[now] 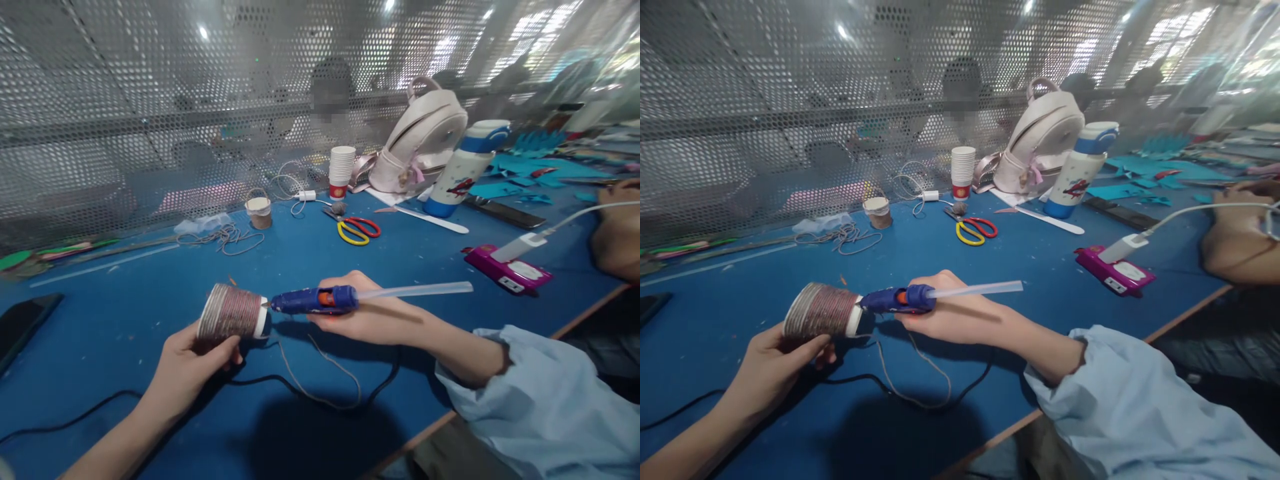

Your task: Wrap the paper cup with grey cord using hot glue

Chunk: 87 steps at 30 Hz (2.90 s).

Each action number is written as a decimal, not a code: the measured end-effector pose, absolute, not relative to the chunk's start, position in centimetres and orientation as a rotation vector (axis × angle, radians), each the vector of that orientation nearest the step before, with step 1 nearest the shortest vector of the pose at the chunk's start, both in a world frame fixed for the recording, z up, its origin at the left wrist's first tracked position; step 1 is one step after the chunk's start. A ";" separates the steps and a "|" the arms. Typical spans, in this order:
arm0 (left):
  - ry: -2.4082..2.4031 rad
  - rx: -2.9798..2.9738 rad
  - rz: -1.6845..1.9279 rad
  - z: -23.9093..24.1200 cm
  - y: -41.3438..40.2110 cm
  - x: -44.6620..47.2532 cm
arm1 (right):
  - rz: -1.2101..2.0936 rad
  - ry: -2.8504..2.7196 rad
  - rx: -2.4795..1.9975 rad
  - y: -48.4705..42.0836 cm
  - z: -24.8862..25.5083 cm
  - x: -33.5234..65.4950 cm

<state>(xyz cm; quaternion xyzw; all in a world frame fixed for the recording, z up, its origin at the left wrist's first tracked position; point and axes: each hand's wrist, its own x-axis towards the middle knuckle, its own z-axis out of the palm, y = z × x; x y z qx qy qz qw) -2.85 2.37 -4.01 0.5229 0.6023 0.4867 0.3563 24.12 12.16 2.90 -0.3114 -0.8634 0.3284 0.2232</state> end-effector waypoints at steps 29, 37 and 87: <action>1.562 1.069 1.311 -2.9 3.0 -1.4 | 1.055 -2.461 -0.860 11.4 2.2 23.3; 1.571 0.973 1.308 -3.0 3.2 -1.3 | 1.548 -1.901 -1.003 14.7 2.6 24.0; 1.690 1.080 1.128 -0.8 2.0 0.5 | 0.405 -2.462 -0.391 11.1 -0.3 19.1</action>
